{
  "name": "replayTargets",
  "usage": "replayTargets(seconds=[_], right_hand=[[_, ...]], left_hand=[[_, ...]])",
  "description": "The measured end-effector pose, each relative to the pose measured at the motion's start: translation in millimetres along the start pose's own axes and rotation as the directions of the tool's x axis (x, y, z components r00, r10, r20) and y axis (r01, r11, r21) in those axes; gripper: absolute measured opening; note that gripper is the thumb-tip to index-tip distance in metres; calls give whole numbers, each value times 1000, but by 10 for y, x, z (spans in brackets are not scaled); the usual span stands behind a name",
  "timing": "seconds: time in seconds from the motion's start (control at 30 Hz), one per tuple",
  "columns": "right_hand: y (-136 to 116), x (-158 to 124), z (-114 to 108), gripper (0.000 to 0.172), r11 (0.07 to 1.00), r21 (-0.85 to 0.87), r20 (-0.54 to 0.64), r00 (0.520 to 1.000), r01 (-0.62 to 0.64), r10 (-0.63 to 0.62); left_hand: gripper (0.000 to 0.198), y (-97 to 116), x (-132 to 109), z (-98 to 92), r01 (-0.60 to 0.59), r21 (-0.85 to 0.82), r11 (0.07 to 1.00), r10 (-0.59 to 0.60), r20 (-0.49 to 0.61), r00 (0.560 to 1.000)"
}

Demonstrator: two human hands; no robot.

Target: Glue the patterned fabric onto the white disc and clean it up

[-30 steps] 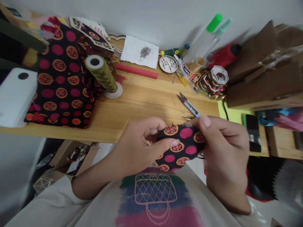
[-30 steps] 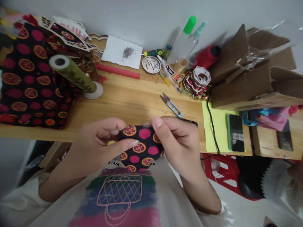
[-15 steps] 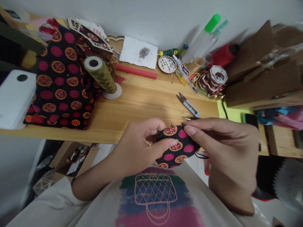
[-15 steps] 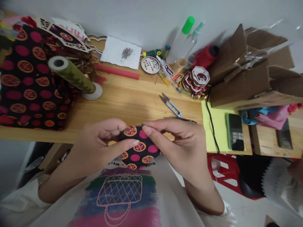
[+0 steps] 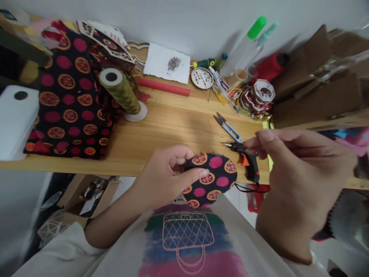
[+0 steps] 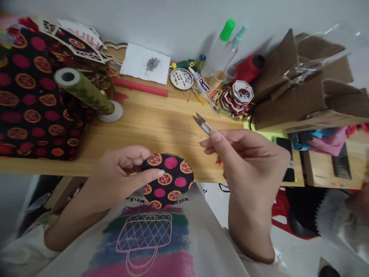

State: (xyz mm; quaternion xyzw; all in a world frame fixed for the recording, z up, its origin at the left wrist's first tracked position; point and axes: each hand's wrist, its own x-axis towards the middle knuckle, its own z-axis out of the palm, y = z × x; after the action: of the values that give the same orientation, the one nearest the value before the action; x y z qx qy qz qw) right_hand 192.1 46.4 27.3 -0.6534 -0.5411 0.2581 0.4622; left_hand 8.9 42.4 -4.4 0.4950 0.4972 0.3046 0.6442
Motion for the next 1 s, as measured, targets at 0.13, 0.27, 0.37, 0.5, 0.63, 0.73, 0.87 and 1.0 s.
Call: replayTargets(seconds=[0.13, 0.27, 0.37, 0.5, 0.63, 0.73, 0.87, 1.0], right_hand=[[37, -30, -5, 5, 997, 78, -12, 1000, -24, 25], [79, -60, 23, 5, 986, 159, 48, 998, -58, 51], [89, -45, 34, 5, 971, 221, 98, 992, -95, 75], [87, -14, 37, 9, 946, 306, 228, 973, -108, 37], [83, -18, 31, 15, 937, 316, 352, 936, -146, 27], [77, -37, 40, 15, 940, 304, 342, 939, -153, 42], [46, -47, 73, 16, 940, 303, 267, 961, -159, 77], [9, -31, 102, 11, 939, 301, 318, 946, -168, 68]], left_hand=[[15, -4, 1, -19, 44, -92, 995, -43, 15, 999], [15, -12, -15, -19, 56, -117, 992, -54, 15, 998], [13, -13, -32, -16, 67, -140, 988, -65, 21, 998], [11, -12, -34, -20, 69, -200, 977, -63, 37, 997], [10, -20, -31, -34, 86, -267, 960, -69, 72, 995], [10, -29, -49, -44, 100, -290, 952, -75, 96, 992], [12, -29, -80, -62, 104, -266, 958, -77, 109, 991], [14, -31, -79, -91, 88, -244, 966, -62, 112, 992]])
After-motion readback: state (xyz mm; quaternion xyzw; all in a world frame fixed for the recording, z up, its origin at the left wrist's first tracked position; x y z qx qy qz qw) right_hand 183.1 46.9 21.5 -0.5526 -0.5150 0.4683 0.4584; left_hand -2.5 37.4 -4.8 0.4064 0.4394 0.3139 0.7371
